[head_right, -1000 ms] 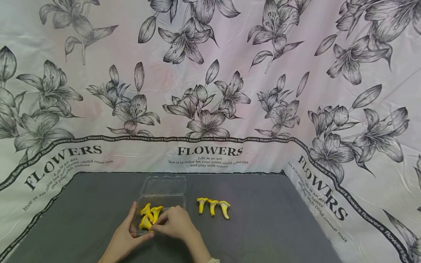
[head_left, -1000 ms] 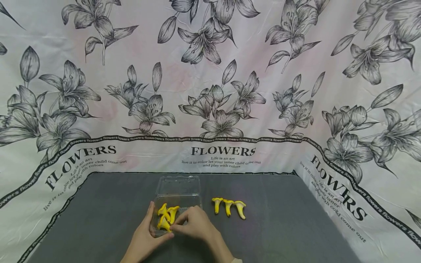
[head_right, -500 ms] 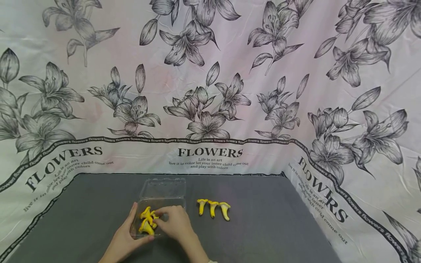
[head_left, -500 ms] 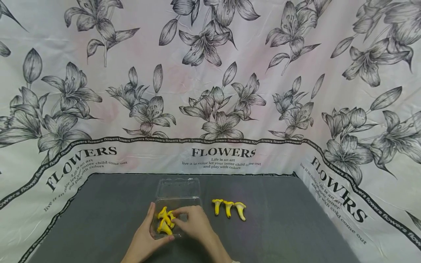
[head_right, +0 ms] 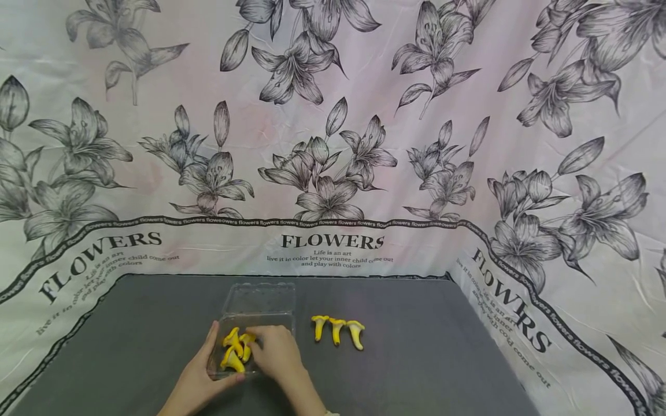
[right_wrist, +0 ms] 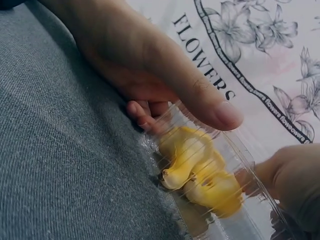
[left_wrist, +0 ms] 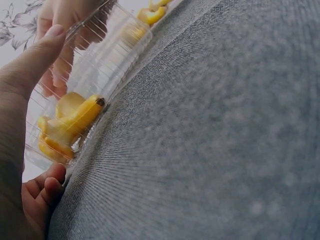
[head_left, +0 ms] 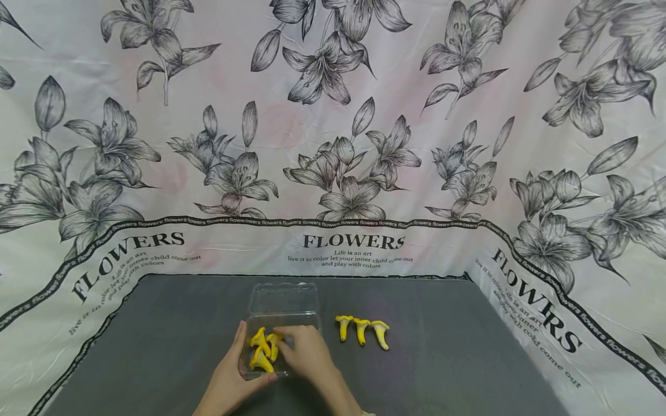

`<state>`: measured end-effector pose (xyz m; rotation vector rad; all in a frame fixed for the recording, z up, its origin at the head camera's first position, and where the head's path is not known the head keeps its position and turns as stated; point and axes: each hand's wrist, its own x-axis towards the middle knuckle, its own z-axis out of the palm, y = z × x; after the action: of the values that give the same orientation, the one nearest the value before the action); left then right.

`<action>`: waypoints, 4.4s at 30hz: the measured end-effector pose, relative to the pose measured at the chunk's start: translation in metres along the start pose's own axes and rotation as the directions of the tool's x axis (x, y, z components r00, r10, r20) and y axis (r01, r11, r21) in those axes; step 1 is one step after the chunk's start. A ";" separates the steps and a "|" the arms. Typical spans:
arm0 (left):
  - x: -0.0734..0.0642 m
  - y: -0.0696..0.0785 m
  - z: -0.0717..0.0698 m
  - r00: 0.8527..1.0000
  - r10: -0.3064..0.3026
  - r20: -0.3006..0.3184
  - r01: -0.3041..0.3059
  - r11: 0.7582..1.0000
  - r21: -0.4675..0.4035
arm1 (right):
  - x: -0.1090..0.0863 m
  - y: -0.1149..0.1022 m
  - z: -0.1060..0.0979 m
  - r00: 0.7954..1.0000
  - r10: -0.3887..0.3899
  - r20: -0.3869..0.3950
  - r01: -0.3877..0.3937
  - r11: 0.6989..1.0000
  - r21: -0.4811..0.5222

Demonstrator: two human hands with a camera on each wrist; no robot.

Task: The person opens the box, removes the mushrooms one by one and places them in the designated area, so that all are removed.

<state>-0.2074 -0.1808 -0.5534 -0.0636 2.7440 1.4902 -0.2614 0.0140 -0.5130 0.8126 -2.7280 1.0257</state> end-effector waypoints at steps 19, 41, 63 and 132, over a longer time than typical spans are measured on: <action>0.000 0.003 0.000 1.000 -0.014 -0.005 0.014 1.000 -0.001 | 0.004 -0.014 0.008 0.977 0.156 -0.144 -0.180 0.968 -0.177; 0.000 0.003 0.001 1.000 -0.023 -0.009 0.023 1.000 0.011 | 0.003 -0.009 0.012 0.976 0.150 -0.160 -0.180 0.964 -0.195; -0.001 0.004 0.000 1.000 0.000 -0.015 0.000 1.000 0.017 | 0.006 0.017 -0.015 0.982 0.123 -0.140 -0.090 0.971 0.220; -0.001 0.004 0.001 0.999 0.023 -0.034 -0.021 0.999 0.045 | -0.042 0.141 -0.104 0.980 0.197 0.041 -0.190 0.841 0.506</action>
<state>-0.2071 -0.1779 -0.5501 -0.0594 2.8127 1.4456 -0.3072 0.1874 -0.5272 0.5805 -2.5889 1.8391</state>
